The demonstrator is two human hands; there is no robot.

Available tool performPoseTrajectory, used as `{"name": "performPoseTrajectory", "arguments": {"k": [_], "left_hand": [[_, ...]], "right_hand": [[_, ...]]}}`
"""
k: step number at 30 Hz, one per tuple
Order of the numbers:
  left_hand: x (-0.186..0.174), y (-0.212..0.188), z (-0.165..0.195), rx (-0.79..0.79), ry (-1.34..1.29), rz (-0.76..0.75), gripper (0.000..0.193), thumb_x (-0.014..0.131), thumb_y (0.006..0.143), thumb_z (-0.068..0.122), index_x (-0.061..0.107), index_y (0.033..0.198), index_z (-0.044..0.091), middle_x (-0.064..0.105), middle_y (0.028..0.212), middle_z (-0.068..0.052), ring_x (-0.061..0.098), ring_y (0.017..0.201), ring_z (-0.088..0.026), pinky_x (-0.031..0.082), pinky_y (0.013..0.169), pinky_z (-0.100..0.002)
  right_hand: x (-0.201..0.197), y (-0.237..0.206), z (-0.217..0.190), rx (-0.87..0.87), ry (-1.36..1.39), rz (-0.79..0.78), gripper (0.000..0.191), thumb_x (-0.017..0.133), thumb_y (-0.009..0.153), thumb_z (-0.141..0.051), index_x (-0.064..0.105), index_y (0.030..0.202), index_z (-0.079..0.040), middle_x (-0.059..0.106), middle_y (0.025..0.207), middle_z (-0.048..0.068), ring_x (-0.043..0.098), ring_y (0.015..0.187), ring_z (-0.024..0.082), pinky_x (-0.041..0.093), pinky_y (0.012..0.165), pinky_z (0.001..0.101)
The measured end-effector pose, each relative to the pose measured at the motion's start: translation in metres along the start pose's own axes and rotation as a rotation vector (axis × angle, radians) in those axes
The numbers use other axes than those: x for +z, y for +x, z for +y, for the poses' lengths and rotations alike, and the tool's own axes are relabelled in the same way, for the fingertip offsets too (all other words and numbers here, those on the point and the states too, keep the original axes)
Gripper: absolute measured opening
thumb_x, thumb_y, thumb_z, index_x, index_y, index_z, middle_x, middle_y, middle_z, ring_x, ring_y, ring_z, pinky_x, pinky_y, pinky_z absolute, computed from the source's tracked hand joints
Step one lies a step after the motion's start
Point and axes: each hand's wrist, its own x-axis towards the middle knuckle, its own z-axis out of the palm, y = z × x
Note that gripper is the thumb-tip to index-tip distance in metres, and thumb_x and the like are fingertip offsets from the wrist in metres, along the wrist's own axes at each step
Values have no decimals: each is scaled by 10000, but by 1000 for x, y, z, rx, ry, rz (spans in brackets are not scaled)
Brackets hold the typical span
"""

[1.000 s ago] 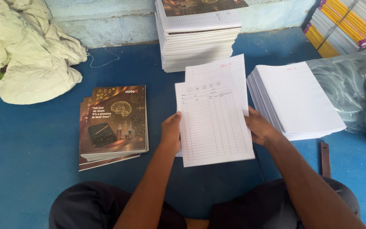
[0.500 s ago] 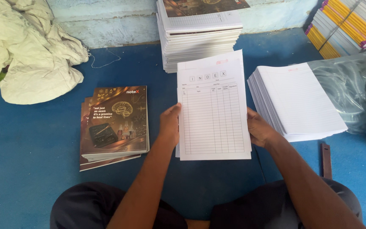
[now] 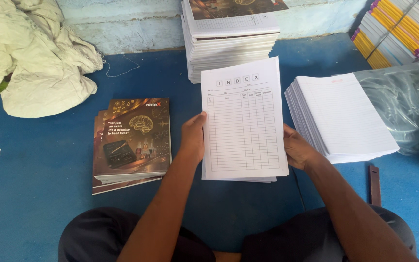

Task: The person sits on the floor and repeatedly assembles notebooks by taking a stack of loose index pages, placing a brown cover on top, and stacking the finished notebook onto a pile. The process is repeated multiple times.

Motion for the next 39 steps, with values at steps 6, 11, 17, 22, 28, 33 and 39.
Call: {"name": "performPoseTrajectory", "arguments": {"k": [6,11,17,22,28,33,39], "left_hand": [[4,-1,5,28,-10,-9,417,524,1018,208,604,1272,-112,706,1157,-239,714,1028,-265,580,898,-345],[4,0,5,11,-26,-11,394,522,1020,205,618,1241,-106,707,1131,-233,717,999,-258,590,889,-349],[1,3,3,13,-20,-32,385,534,1022,217,639,1207,-103,714,1100,-219,712,972,-252,591,872,-358],[2,2,3,12,5,-5,385,538,1018,233,640,1196,-93,721,1097,-224,727,969,-255,603,866,-358],[4,-1,4,10,78,17,404,546,1019,255,647,1189,-97,725,1100,-218,723,971,-266,595,859,-371],[1,0,13,-5,116,-31,399,582,997,245,634,1193,-98,720,1105,-240,725,986,-291,592,879,-393],[-3,-3,32,-13,192,-185,390,668,945,201,625,1205,-87,714,1136,-244,723,1031,-291,595,884,-407]], "right_hand": [[-1,0,-1,-13,14,-25,644,656,864,-252,470,1473,-161,714,1231,161,717,1108,237,657,869,398],[-1,-1,-2,8,-3,5,644,639,871,-239,443,1484,-196,708,1224,176,721,1083,248,661,831,397],[0,-3,-3,1,-30,-11,648,642,867,-228,447,1483,-190,700,1255,167,711,1119,242,653,881,400],[3,-5,-5,44,-31,2,615,623,886,-270,464,1477,-211,701,1277,155,706,1141,240,642,902,406],[6,-6,-5,68,-55,-3,563,609,888,-278,529,1443,-235,706,1283,118,698,1150,243,643,892,426],[7,-5,-4,40,10,-22,566,616,893,-244,513,1450,-233,696,1285,116,699,1132,218,653,877,394],[8,1,-3,18,64,-7,586,611,898,-191,480,1468,-163,694,1262,182,717,1098,242,649,861,377]]}}
